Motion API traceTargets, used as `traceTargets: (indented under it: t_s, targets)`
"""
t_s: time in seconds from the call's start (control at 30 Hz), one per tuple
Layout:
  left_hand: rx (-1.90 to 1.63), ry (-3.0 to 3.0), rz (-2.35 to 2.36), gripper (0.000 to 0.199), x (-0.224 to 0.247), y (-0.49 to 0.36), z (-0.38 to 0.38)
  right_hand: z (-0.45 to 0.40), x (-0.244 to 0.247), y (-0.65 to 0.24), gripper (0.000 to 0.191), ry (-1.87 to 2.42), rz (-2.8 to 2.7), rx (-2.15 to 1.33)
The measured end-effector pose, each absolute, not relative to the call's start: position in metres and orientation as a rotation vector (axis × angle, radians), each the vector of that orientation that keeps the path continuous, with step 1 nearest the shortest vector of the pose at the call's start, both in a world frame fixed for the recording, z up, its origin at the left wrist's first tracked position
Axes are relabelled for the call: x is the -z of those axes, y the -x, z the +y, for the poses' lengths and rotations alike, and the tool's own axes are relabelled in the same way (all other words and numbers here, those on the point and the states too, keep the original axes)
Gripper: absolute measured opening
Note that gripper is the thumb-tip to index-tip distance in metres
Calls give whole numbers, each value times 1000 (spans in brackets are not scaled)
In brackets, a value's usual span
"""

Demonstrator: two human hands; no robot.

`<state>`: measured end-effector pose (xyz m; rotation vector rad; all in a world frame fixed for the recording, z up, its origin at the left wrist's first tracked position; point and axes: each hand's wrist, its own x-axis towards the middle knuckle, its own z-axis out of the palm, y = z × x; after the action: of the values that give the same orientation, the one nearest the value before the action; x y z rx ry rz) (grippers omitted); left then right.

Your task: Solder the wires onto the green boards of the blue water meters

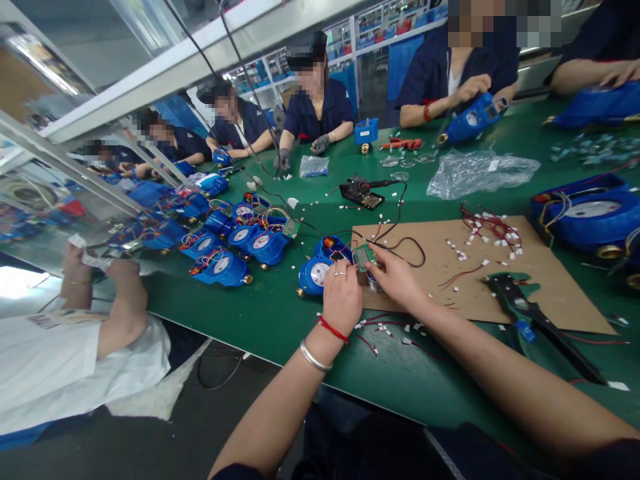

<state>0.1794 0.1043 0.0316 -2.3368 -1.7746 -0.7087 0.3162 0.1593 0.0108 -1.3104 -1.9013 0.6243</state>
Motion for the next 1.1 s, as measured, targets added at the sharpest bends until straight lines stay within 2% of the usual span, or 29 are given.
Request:
traceTargets:
  t_s: [0.23,0.5,0.67,0.83,0.93,1.1]
  targets:
    - [493,2384,-1690,20,-36,-173,103,165,-12,-332,51,1213,-2085,-511]
    - [644,2359,-1842,13,-32,-173,115,134,25,-342,66,1358,-1999,-629]
    - [687,2373,-1921,13,-40,-174,118,142,26,-334,63,1305,-2019,-696]
    - [621,2396,-1955,16,-39,-175,120,162,24,-340,69,1216,-2035,-780]
    - [706,2377,-1990,17,-38,-176,122,164,25,-343,66,1206,-1979,-812]
    - [1043,2340,-2163,15,-41,-174,129,162,25,-341,60,1156,-1883,-851]
